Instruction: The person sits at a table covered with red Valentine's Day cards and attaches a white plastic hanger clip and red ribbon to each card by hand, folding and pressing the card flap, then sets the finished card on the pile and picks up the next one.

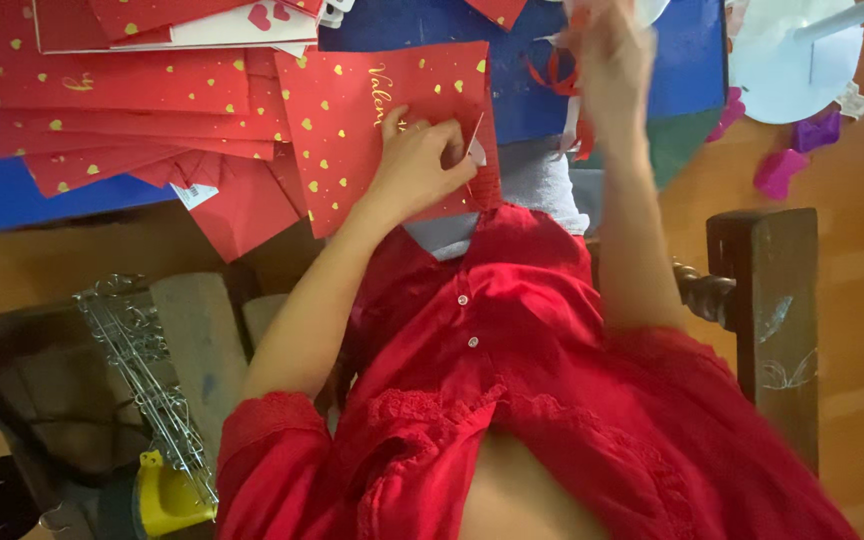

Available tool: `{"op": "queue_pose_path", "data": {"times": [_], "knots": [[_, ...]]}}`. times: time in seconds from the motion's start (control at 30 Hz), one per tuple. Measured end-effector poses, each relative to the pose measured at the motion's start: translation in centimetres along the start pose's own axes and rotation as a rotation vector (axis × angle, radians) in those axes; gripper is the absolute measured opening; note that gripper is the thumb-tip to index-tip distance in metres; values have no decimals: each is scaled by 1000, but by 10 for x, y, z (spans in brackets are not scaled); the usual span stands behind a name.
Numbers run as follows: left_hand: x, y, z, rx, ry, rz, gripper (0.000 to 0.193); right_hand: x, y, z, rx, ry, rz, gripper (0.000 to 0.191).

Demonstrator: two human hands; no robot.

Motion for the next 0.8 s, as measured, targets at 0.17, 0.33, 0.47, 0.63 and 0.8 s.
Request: {"op": "queue_pose_path", "data": {"times": [0.17, 0.33, 0.47, 0.63, 0.8], "knots": [[3, 2, 0, 93, 10, -85, 26, 35, 87, 40, -681, 359, 50, 45], [0, 7, -8, 159, 32, -156, 23, 39, 103, 21, -663, 351, 58, 35], [-12, 4, -10, 101, 176, -152, 25, 38, 102, 5, -751, 454, 49, 39], [-21, 6, -24, 141, 191, -141, 27, 41, 104, 1, -763, 501, 8, 42], [-27, 11, -34, 114, 273, -108, 28, 41, 107, 8, -822, 520, 10, 31]]}}
Point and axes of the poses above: each hand's wrist, its own y-axis away from the middle knuckle, its own x-axis out of the palm, z = x × y, the point moved 5 cm from there along -y, towards the middle knuckle, and after that the axes turned 10 degrees about y, right-handed, at the moved point
